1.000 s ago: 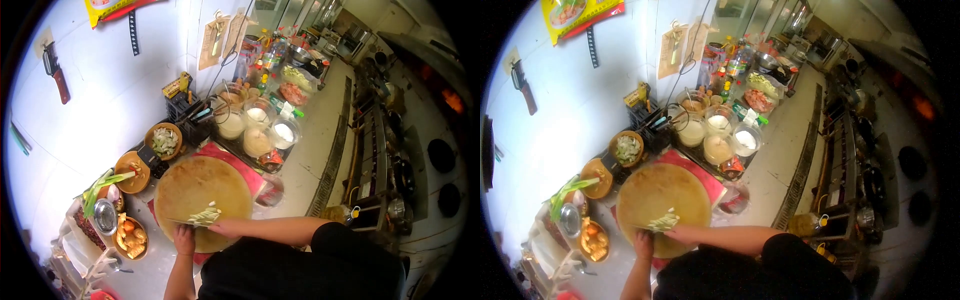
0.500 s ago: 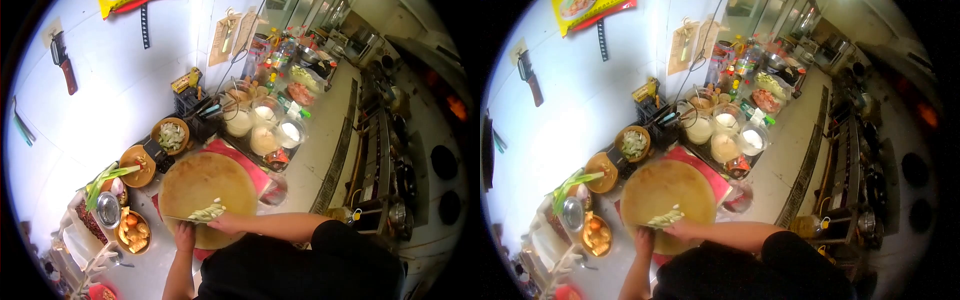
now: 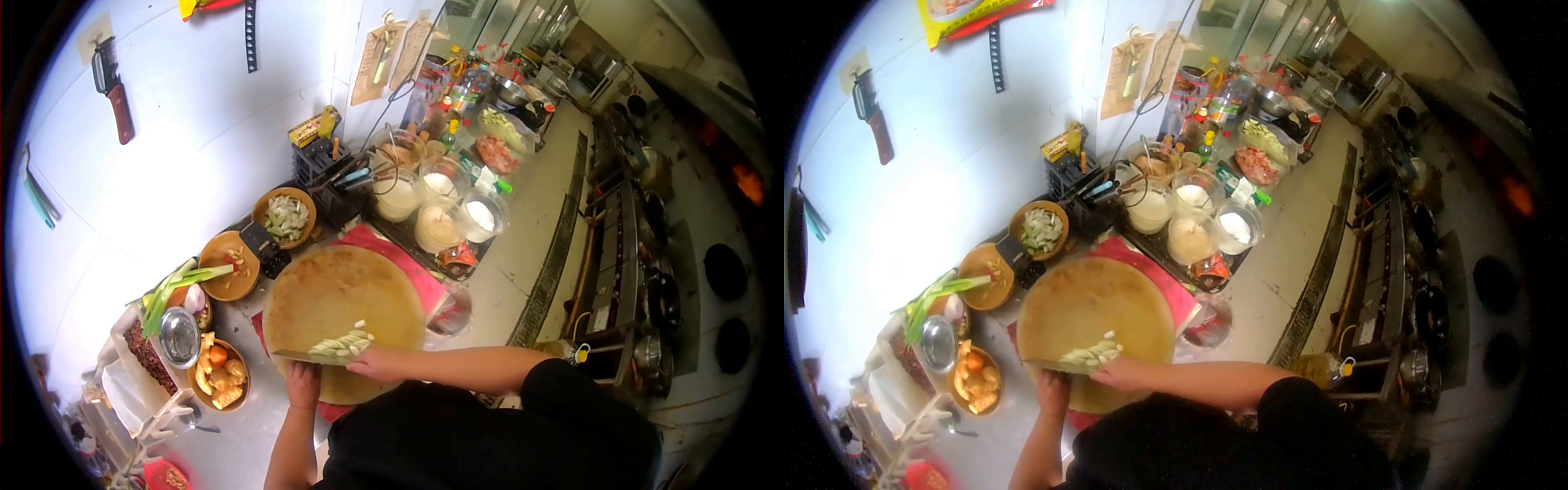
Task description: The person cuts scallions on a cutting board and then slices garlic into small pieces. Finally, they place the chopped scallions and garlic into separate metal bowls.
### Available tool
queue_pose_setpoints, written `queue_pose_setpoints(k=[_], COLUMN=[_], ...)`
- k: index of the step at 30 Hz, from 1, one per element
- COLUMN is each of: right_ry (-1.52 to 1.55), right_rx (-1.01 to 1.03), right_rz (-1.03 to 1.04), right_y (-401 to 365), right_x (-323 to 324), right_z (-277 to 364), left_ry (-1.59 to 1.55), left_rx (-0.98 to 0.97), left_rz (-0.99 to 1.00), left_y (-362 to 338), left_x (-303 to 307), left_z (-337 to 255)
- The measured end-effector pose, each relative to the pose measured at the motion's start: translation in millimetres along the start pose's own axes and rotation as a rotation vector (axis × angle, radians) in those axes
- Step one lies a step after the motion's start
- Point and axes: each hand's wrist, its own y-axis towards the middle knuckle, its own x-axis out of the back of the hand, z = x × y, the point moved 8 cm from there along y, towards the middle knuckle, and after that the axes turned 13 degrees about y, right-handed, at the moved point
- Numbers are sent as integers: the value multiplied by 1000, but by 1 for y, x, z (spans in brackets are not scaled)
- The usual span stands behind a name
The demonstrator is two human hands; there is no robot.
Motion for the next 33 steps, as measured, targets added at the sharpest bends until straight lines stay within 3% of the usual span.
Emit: queue_pose_setpoints(k=[6,9,16,19,21,25,27,30,33], right_ry=[-35,1,-38,-9,20,89,9,-15,22], right_rx=[-146,-65,-18,-187,-176,-121,-43,-26,-62], right_rz=[6,-95,-21,61,-22,-81,-58,6,-35], right_y=[-22,-2,-21,-27,0,4,-5,-36,-28], right_x=[-7,-12,3,-10,-30,-19,-6,5,-13], right_z=[-3,2,9,-7,-40,1,17,34,-2], left_ry=[-26,18,2,-4,-23,8,7,-33,-44], left_rx=[22,-42,46,65,75,17,-41,-4,87], left_rz=[-11,-19,50,62,-5,62,-9,-16,53], left_y=[2,2,-2,-5,-4,-9,-5,-2,-5], left_x=[-1,4,0,-1,2,0,8,13,6], left_z=[3,1,6,5,7,10,5,4,9])
